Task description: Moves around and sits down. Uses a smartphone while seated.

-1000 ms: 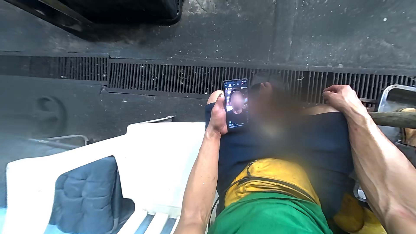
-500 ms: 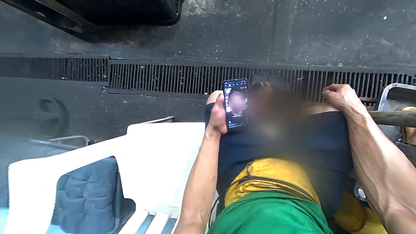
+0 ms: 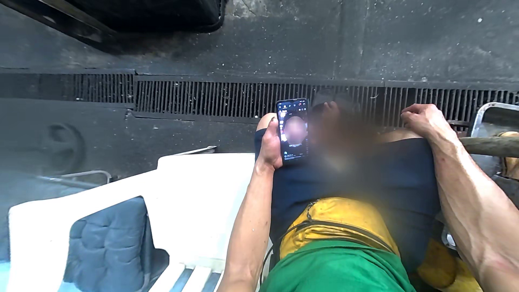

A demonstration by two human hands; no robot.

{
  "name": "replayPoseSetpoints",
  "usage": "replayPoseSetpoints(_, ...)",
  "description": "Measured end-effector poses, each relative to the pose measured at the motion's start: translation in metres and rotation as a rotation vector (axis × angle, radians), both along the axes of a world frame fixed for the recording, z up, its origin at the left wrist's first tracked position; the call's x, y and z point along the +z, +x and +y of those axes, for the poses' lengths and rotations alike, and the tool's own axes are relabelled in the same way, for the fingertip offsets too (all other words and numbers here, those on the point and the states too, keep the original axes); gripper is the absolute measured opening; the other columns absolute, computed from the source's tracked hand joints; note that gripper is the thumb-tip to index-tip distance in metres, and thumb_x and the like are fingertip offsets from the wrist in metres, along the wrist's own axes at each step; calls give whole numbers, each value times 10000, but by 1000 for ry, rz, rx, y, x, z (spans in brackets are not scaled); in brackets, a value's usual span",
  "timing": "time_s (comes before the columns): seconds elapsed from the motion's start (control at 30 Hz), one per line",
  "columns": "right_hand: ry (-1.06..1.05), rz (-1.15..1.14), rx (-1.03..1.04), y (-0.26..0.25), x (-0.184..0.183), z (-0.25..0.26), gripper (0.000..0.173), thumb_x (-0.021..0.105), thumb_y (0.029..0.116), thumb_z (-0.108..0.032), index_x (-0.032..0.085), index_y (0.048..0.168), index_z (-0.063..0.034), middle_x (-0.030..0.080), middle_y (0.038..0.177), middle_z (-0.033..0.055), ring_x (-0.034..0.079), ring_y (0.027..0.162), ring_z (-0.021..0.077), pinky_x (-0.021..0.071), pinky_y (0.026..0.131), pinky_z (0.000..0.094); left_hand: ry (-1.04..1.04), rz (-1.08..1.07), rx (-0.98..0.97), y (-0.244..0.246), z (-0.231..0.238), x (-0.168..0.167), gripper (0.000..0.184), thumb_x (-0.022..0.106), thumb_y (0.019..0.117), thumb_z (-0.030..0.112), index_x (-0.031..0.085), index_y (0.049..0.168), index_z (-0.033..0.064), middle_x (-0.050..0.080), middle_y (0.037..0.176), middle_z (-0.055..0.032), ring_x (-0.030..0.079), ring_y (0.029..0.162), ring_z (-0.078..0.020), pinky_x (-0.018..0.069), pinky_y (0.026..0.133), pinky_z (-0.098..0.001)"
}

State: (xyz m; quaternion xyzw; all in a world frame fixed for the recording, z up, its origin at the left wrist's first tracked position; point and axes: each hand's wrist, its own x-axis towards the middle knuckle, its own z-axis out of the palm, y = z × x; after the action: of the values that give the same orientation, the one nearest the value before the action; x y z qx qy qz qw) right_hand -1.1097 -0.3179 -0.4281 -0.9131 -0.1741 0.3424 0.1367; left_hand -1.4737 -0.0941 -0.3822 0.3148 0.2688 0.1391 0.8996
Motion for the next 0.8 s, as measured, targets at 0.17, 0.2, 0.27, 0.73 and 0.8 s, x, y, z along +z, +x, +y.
replayPoseSetpoints(0.17, 0, 6, -21, -2, 2, 1, 309, 529, 1023, -267, 729, 1176, -88, 695, 1109, 272, 649, 1046, 485, 445, 870, 734, -13, 6, 1, 0, 0, 0, 679, 209, 1007, 683, 589, 1340, 230, 684, 1188, -139, 695, 1017, -308, 590, 813, -538)
replayPoseSetpoints(0.2, -2, 8, -23, -2, 1, 1, 309, 530, 1023, -271, 730, 1176, -92, 696, 1114, 269, 652, 1049, 481, 448, 874, 732, -15, 4, -3, 0, 0, 0, 684, 205, 1006, 685, 587, 1343, 229, 683, 1191, -140, 695, 1017, -310, 590, 815, -538)
replayPoseSetpoints(0.27, -1, 11, -23, -1, 1, 1, 314, 533, 1021, -279, 730, 1178, -90, 695, 1115, 271, 653, 1049, 481, 449, 876, 732, -11, 4, -1, 0, 0, -1, 667, 221, 1007, 681, 594, 1333, 235, 688, 1182, -131, 696, 1014, -301, 590, 816, -531)
replayPoseSetpoints(0.73, 11, -12, 9, -1, 2, 0, 321, 531, 1019, -274, 730, 1168, -71, 688, 1121, 287, 633, 1072, 508, 435, 875, 747, 39, 35, 13, 2, -3, 4, 645, 224, 1022, 667, 618, 1297, 237, 707, 1129, -99, 704, 985, -256, 598, 809, -506)
replayPoseSetpoints(0.8, 8, -11, 11, -1, 3, 0, 325, 530, 1022, -280, 729, 1174, -74, 687, 1127, 285, 633, 1080, 504, 435, 881, 747, 35, 38, 4, 3, -4, 6, 669, 222, 1017, 683, 625, 1287, 223, 709, 1120, -103, 705, 980, -252, 599, 808, -490)
